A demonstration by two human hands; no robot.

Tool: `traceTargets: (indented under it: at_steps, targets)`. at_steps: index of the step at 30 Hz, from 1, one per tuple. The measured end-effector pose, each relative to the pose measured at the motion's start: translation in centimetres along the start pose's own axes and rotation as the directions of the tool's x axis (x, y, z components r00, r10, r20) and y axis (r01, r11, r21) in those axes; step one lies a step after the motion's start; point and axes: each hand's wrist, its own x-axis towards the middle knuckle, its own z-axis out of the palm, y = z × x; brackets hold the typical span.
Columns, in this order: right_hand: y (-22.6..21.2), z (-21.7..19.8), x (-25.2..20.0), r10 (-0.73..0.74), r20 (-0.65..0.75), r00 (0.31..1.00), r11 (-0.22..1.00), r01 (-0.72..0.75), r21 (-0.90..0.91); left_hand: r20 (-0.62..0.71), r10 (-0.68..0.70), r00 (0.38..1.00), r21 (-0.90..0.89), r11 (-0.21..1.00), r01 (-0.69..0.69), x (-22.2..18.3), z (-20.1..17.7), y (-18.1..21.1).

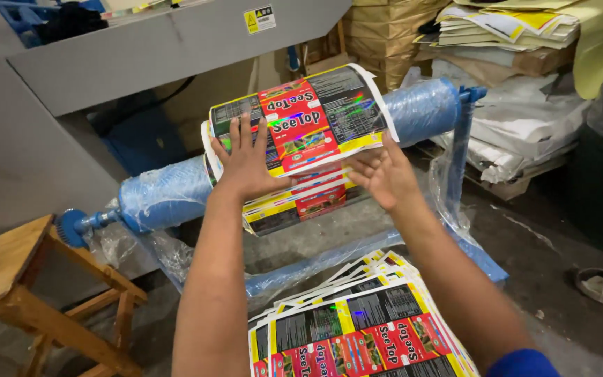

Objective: Manually unrolling and peeling printed label sheets from a large roll mounted on a spindle rack.

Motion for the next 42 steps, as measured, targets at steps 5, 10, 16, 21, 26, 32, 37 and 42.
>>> traceTargets:
  at_steps: [5, 10, 16, 21, 26, 32, 37, 42]
  targets:
    - [2.2, -3.4, 5.3, -0.28, 0.063, 0.958, 0.951, 0.286, -0.118, 0.101, -0.075, 0.992, -0.021, 0.997, 0.078, -0.5, -1.4, 0.9]
    - [5.3, -6.2, 5.9, -0.356, 0.014, 0.934, 0.915, 0.352, -0.199, -0.089, -0.101, 0.991, -0.099, 0.991, 0.092, -0.2, 1.7, 0.9]
    - [7.6, -8.7, 2.6, -0.355, -0.001, 0.935, 0.922, 0.35, -0.163, -0.264, -0.254, 0.93, 0.051, 0.96, 0.277, 1.6, 1.6, 3.5]
    - [10.4, -13.1, -3.4, -0.315, 0.002, 0.949, 0.936, 0.311, -0.164, -0.234, -0.199, 0.952, 0.074, 0.972, 0.222, 5.4, 2.0, 0.3]
    - [14.8, -19.1, -10.4, -0.231, -0.076, 0.97, 0.952, 0.209, -0.222, -0.149, -0.179, 0.972, 0.09, 0.977, 0.194, 6.1, 1.3, 0.2]
    - [22.0, -27.4, -16.5, -0.046, -0.259, 0.965, 0.991, 0.012, -0.132, -0.151, -0.168, 0.974, 0.067, 0.981, 0.18, 6.8, 1.3, 0.7]
    - [28.0, -42.2, -19.7, -0.004, -0.183, 0.983, 0.993, -0.018, -0.119, -0.133, -0.169, 0.977, 0.077, 0.981, 0.18, 6.8, 1.0, 0.8]
    - [19.7, -43.9, -18.4, 0.387, -0.147, 0.91, 0.89, -0.41, -0.197, -0.107, -0.177, 0.978, 0.053, 0.982, 0.184, 7.2, 0.8, 0.7]
